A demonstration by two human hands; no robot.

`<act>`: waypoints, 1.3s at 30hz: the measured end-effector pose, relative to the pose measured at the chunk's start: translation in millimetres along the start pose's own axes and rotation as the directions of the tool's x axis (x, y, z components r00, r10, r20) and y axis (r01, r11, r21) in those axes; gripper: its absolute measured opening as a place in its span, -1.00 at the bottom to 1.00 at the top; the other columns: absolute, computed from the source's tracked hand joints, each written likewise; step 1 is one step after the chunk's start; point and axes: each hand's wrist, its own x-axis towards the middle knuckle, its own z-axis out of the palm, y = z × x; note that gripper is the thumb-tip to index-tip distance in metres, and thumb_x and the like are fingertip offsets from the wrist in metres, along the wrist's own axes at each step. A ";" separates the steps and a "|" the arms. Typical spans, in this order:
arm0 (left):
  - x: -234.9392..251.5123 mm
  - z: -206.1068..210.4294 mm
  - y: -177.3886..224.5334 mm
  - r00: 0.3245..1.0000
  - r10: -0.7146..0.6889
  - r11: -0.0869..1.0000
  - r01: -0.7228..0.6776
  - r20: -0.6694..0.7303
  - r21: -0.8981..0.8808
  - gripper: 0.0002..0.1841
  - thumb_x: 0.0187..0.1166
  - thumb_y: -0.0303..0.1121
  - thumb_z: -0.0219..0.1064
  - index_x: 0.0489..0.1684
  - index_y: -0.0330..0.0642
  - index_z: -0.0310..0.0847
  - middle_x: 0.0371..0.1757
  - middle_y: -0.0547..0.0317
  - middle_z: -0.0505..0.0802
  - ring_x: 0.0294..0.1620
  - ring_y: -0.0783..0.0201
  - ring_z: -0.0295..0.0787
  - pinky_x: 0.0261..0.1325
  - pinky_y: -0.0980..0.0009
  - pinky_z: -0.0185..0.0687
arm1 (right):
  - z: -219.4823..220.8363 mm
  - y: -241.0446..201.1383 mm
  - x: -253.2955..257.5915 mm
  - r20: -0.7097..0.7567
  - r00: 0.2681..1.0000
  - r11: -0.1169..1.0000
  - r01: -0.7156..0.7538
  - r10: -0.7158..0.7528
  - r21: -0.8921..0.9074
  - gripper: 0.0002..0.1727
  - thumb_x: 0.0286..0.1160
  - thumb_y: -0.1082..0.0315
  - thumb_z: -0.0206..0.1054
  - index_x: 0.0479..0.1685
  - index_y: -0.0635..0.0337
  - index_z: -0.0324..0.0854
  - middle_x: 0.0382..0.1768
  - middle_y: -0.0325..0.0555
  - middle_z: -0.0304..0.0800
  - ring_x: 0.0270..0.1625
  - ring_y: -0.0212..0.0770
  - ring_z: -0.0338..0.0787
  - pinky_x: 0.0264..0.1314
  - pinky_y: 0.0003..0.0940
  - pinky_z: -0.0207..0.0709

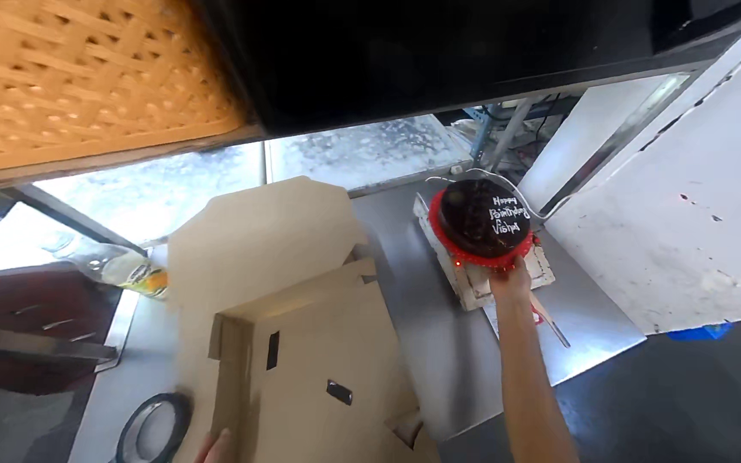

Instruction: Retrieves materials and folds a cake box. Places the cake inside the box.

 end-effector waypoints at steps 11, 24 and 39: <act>-11.5 0.7 10.9 0.997 -0.067 0.996 0.069 0.041 -0.058 -0.27 0.78 0.06 0.06 0.79 -0.30 0.18 0.74 -0.26 0.41 0.77 -0.04 0.29 0.77 -0.03 0.18 | -38.2 7.5 -101.8 -0.065 0.995 0.996 0.076 -0.079 -0.050 -0.65 0.87 0.10 -0.11 0.31 0.11 0.36 -0.06 -0.15 0.60 -0.10 -0.30 0.69 -0.07 -0.29 0.66; -2.8 -3.4 3.9 0.977 0.039 0.995 -0.019 0.211 -0.098 -0.34 0.85 0.06 -0.07 0.82 -0.16 0.19 0.80 -0.06 0.38 0.81 0.16 0.25 0.83 0.12 0.14 | -67.0 104.5 -275.2 0.126 0.918 0.855 -0.291 0.376 -0.430 -0.63 0.86 0.14 -0.08 0.20 0.19 0.52 -0.14 -0.07 0.79 -0.11 -0.23 0.81 -0.08 -0.20 0.75; 2.7 -1.7 -7.6 0.970 0.097 0.988 -0.067 0.224 -0.137 -0.37 0.84 0.03 -0.06 0.77 -0.16 0.31 0.75 -0.06 0.45 0.79 0.16 0.30 0.83 0.12 0.15 | -65.2 179.0 -296.5 0.068 0.862 0.717 -0.371 0.503 -0.590 -0.49 0.88 -0.02 -0.13 0.38 0.18 0.47 0.01 0.04 0.76 -0.05 -0.12 0.79 -0.09 -0.11 0.71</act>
